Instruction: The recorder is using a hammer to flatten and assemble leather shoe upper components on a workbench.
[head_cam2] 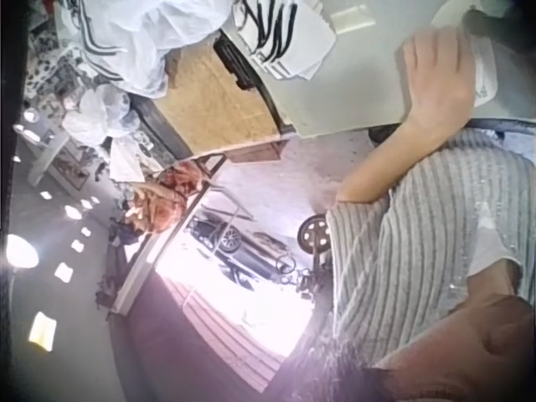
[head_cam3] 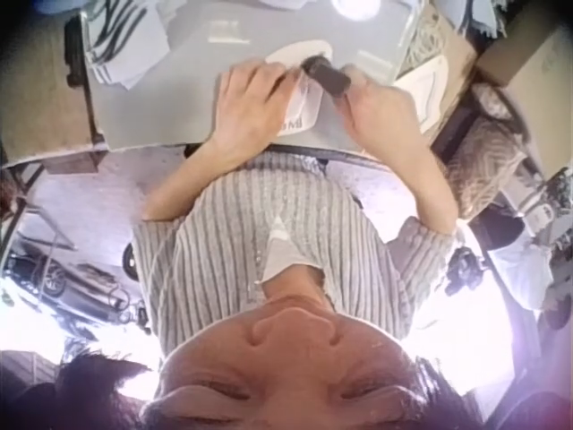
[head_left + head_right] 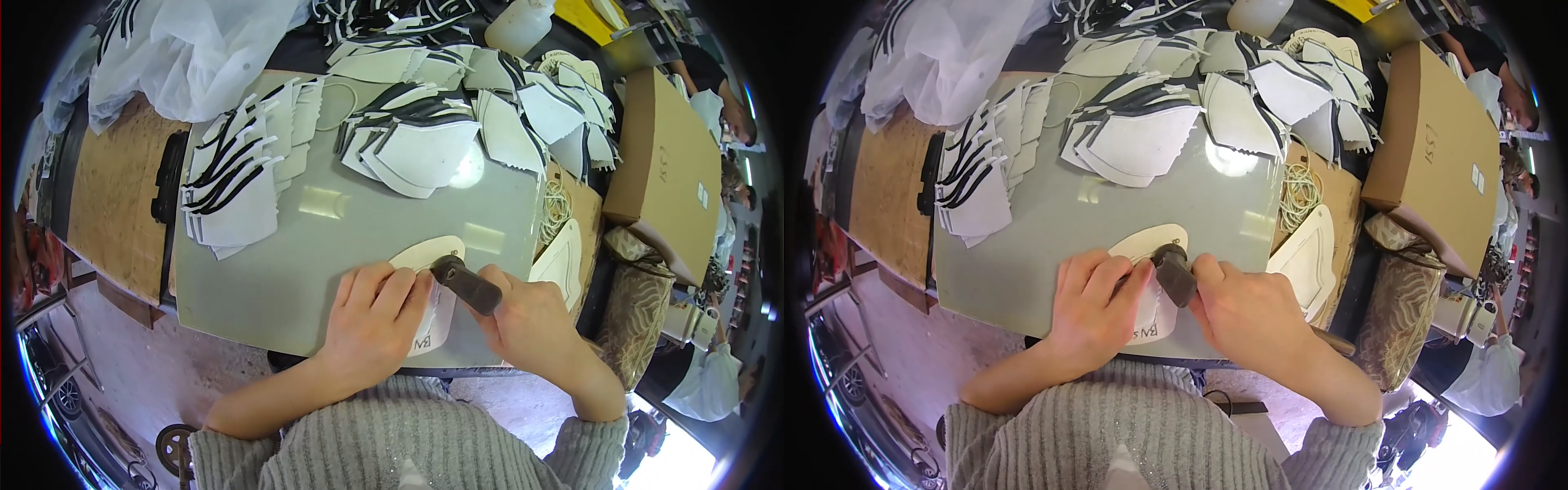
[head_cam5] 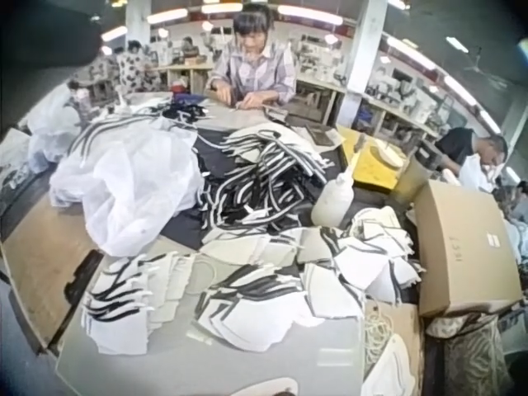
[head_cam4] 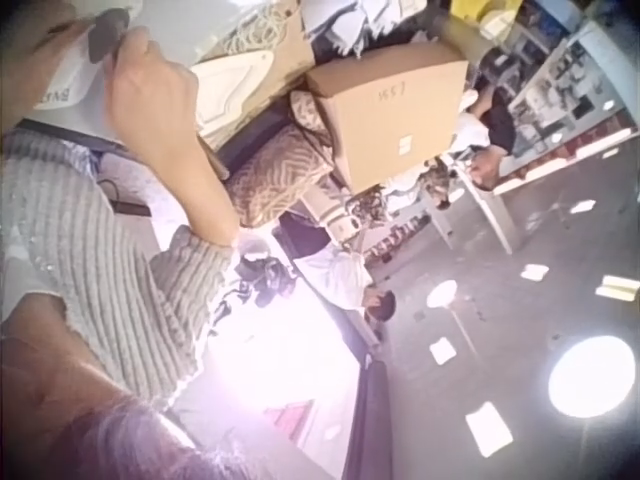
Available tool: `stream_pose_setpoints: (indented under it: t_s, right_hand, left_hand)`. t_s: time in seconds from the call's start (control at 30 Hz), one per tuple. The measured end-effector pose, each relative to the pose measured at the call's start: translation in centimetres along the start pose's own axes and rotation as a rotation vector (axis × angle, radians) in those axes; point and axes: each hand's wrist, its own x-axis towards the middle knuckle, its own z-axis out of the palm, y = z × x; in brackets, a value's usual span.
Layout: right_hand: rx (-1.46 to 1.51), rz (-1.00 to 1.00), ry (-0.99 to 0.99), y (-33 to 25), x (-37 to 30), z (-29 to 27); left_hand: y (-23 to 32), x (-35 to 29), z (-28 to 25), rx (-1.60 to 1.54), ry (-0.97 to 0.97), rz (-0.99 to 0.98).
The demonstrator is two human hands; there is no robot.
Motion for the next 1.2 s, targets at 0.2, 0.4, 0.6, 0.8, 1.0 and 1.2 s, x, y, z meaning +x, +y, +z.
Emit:
stream_pose_setpoints:
  t_s: [0.2, 0.4, 0.6, 0.8, 1.0, 1.2]
  right_hand:
    - [-0.062, -0.007, 0.004, -0.5, 0.3, -0.1]
    - [0.018, -0.002, 0.034, 0.0, 0.4, -0.4]
    - [0.133, 0.008, 0.111, 0.2, 0.1, -0.5]
    - [0.222, 0.022, 0.065, 0.3, -0.2, 0.3]
    - [1.280, 0.318, -0.119, 0.0, -0.6, 1.6]
    - [1.481, 0.394, -0.141, 1.1, -0.2, 2.6]
  left_hand:
    - [0.2, 0.3, -0.1, 0.019, 0.025, 0.002]
    - [-0.2, 0.0, -0.4, -0.023, 0.026, 0.028]
    - [-0.3, 0.2, -0.1, -0.072, 0.043, -0.030]
    - [-0.8, 2.4, -0.8, -0.141, -0.063, -0.135]
    - [-0.8, 1.3, 0.7, -0.018, 0.010, -0.016]
    - [-1.2, 1.4, 0.3, -0.188, -0.023, -0.078]
